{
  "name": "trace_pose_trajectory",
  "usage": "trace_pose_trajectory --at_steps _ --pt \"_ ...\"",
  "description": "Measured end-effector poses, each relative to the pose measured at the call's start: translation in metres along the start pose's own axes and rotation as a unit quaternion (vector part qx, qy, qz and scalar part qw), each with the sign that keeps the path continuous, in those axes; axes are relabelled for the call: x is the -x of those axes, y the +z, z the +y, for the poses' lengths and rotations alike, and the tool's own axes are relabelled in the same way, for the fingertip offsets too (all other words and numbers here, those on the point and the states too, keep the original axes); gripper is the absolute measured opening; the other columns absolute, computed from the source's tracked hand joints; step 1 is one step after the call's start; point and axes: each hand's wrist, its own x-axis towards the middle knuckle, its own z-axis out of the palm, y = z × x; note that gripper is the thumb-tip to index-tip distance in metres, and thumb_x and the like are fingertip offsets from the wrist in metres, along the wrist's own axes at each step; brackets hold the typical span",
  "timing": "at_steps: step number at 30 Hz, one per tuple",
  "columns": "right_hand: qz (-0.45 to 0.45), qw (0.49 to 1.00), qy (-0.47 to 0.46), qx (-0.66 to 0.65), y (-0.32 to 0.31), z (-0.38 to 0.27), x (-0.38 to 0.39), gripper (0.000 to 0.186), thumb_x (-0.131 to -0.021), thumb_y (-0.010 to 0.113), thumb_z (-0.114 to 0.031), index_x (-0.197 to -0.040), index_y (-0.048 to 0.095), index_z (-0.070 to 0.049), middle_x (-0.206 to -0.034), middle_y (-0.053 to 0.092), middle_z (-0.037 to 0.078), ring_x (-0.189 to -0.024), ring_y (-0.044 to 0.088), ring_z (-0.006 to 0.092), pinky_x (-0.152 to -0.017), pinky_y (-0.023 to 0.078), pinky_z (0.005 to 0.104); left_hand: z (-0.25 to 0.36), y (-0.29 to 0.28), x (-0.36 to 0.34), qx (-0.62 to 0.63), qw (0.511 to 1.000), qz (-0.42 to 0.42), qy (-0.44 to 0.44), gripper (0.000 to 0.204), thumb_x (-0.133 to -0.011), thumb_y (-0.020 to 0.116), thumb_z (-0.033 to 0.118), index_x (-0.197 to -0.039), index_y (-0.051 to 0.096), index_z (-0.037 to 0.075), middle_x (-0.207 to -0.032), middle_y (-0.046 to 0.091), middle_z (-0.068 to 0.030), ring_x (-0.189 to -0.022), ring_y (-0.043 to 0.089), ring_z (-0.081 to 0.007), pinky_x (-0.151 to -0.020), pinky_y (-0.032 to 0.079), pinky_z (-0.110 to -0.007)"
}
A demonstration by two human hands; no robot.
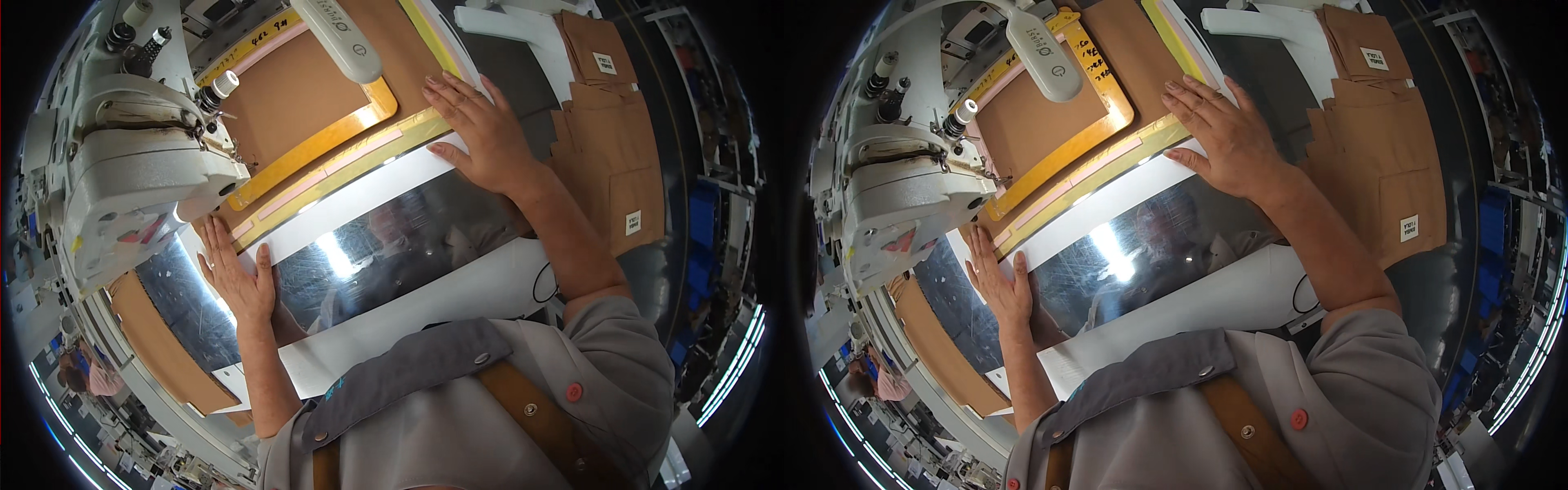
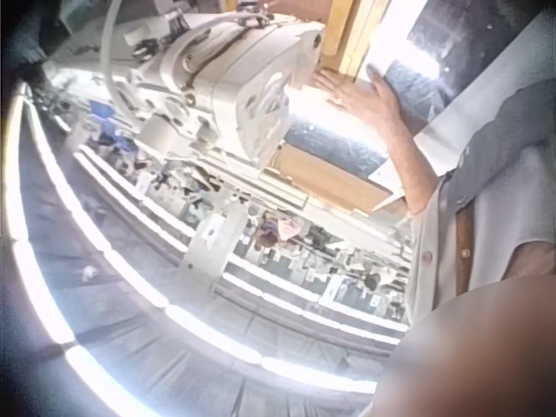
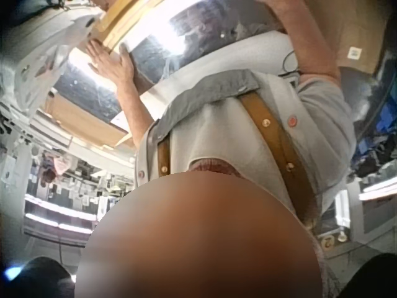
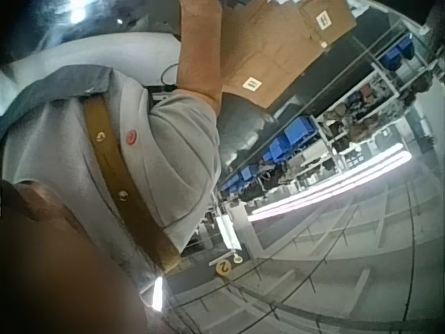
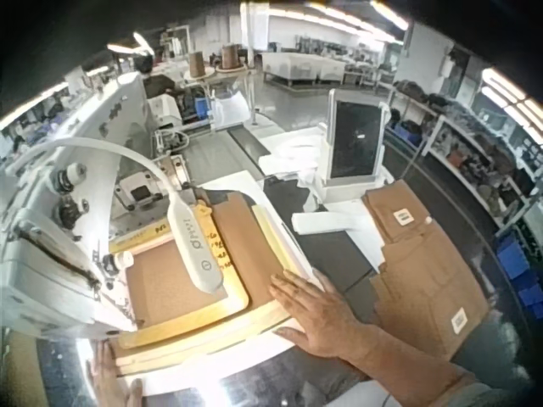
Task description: Sewing rectangular leather pockets onto larger leather panels using an industrial sewing machine.
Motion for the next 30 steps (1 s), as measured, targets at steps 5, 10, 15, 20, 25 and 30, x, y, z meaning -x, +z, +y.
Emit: trace_pose_trajectory --at_steps 5,10,15,20,25,30 --pt "0.02 0.999 -0.004 0.029 0.002 0.001 0.005 0.064 -0.098 0.062 -0.043 -0.151 0.05 -0.008 -0.157 0.05 0.007 -0.149 0.041 0.0243 -0.124 0.021 0.0532 0.002 -0.001 0.003 -0.034 0.999 -0.002 -0.003 0.083 -0.101 0.044 0.064 -0.157 0.039 0.003 -0.163 0.04 -0.0181 -0.155 0.031 -0.0326 -0.126 0.009 -0.056" --pt "0.04 0.997 0.01 0.063 0.0 -0.001 0.01 0.062 -0.099 0.059 -0.05 -0.145 0.057 -0.01 -0.152 0.056 0.006 -0.146 0.044 0.0222 -0.124 0.021 0.0553 0.003 -0.001 0.004 -0.007 1.0 0.004 -0.003 0.078 -0.101 0.045 0.061 -0.156 0.041 0.005 -0.162 0.041 -0.0178 -0.154 0.033 -0.0328 -0.125 0.009 -0.056" --pt "0.051 0.997 0.028 0.06 0.001 0.0 0.01 0.058 -0.099 0.06 -0.046 -0.144 0.058 -0.009 -0.15 0.057 0.006 -0.145 0.044 0.0237 -0.123 0.023 0.0556 0.003 -0.001 0.003 0.002 1.0 0.004 0.012 0.073 -0.102 0.048 0.056 -0.155 0.044 0.006 -0.16 0.045 -0.0177 -0.152 0.036 -0.0337 -0.125 0.01 -0.056" --pt "0.072 0.994 0.045 0.071 0.0 -0.001 0.011 0.058 -0.097 0.063 -0.043 -0.143 0.058 -0.008 -0.147 0.059 0.007 -0.141 0.047 0.027 -0.121 0.025 0.0577 0.003 -0.002 0.002 0.006 1.0 -0.002 0.016 0.073 -0.102 0.049 0.055 -0.155 0.044 0.005 -0.16 0.044 -0.0176 -0.151 0.037 -0.0342 -0.126 0.011 -0.055" --pt "0.075 0.993 0.056 0.075 -0.002 0.0 0.012 0.059 -0.095 0.065 -0.043 -0.143 0.058 -0.008 -0.146 0.06 0.009 -0.139 0.048 0.0284 -0.119 0.027 0.0589 0.004 -0.002 0.001 0.017 0.999 0.003 0.028 0.071 -0.102 0.049 0.053 -0.155 0.044 0.005 -0.159 0.045 -0.0178 -0.151 0.037 -0.0342 -0.126 0.011 -0.055" --pt "0.075 0.995 0.05 0.052 0.0 -0.001 0.011 0.058 -0.095 0.065 -0.043 -0.142 0.059 -0.008 -0.147 0.059 0.011 -0.139 0.049 0.0295 -0.119 0.028 0.0598 0.004 -0.002 0.003 0.004 1.0 0.0 0.021 0.069 -0.101 0.051 0.05 -0.154 0.046 0.005 -0.158 0.047 -0.0181 -0.15 0.039 -0.0344 -0.125 0.014 -0.054"
